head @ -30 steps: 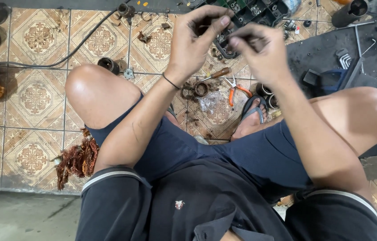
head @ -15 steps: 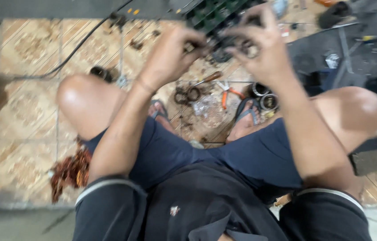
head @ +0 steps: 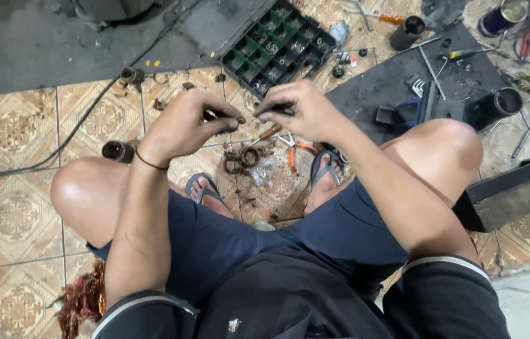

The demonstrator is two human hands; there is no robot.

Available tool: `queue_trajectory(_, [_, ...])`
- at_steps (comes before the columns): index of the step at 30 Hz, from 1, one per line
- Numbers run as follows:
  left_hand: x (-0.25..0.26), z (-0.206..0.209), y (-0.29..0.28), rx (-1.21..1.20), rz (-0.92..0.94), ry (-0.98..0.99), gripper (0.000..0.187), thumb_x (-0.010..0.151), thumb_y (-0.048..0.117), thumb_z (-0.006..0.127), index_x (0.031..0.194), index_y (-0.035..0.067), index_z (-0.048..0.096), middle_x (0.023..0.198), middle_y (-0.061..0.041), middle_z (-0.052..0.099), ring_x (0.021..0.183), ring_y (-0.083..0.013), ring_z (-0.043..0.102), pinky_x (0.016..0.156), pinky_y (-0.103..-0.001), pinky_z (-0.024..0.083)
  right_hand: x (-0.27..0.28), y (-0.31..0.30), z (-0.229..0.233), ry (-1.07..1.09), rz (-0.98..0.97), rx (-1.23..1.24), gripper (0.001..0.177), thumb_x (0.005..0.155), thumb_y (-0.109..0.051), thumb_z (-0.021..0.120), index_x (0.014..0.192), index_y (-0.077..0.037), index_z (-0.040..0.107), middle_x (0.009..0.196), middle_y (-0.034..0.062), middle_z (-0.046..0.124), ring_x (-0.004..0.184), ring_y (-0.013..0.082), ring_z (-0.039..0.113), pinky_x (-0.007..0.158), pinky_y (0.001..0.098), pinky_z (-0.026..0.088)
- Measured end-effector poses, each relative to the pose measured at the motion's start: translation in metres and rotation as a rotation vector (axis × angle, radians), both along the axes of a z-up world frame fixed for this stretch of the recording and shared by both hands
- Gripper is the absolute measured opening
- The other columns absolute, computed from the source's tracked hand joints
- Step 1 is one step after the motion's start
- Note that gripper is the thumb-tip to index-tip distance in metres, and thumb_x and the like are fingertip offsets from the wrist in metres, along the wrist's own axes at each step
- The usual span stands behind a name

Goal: The person sits on the floor and uses their hands to separate and clean copper wire from small electrical components. They repeatedly pull the wire apart and place the cleaned pieces on the floor.

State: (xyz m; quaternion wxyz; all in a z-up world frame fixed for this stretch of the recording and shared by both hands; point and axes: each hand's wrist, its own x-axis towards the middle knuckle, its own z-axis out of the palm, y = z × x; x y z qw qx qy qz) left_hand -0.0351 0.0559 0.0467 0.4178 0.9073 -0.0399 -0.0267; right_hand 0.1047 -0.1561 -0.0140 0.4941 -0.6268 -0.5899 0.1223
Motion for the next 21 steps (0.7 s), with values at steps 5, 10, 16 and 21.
queue_trajectory(5, [0.003, -0.001, -0.010, 0.013, 0.027, -0.026, 0.017, 0.094, 0.016, 0.071, 0.107, 0.010, 0.080, 0.098, -0.016, 0.079, 0.099, -0.0379, 0.073, 0.089, -0.045, 0.055, 0.002, 0.003, -0.006, -0.062, -0.072, 0.008, 0.005, 0.091, -0.001, 0.076, 0.096, -0.005, 0.076, 0.084, 0.0147, 0.073, 0.078, 0.0356, 0.072, 0.073, 0.0421, 0.055])
queue_trajectory(10, [0.013, -0.035, -0.015, 0.098, 0.055, -0.159, 0.019, 0.091, 0.021, 0.077, 0.107, 0.013, 0.081, 0.091, -0.014, 0.078, 0.092, -0.0376, 0.073, 0.083, -0.043, 0.057, -0.001, 0.004, 0.001, -0.088, -0.150, 0.027, 0.007, 0.090, 0.000, 0.075, 0.095, -0.004, 0.076, 0.082, 0.0136, 0.072, 0.077, 0.0343, 0.072, 0.073, 0.0398, 0.055])
queue_trajectory(16, [0.017, -0.039, -0.012, 0.083, 0.077, -0.214, 0.012, 0.093, 0.019, 0.075, 0.103, 0.020, 0.081, 0.087, -0.004, 0.078, 0.091, -0.0277, 0.074, 0.082, -0.038, 0.056, 0.002, 0.002, 0.001, -0.096, -0.214, 0.064, 0.008, 0.089, -0.002, 0.078, 0.096, -0.006, 0.077, 0.084, 0.0112, 0.073, 0.079, 0.0317, 0.073, 0.074, 0.0385, 0.056])
queue_trajectory(21, [0.010, -0.022, -0.014, 0.021, 0.032, -0.142, 0.013, 0.091, 0.014, 0.074, 0.100, 0.017, 0.082, 0.084, -0.009, 0.077, 0.087, -0.0314, 0.074, 0.079, -0.042, 0.055, 0.006, -0.003, 0.010, -0.049, -0.145, 0.087, 0.005, 0.097, -0.011, 0.075, 0.098, -0.008, 0.078, 0.090, 0.0104, 0.075, 0.084, 0.0288, 0.074, 0.078, 0.0389, 0.056])
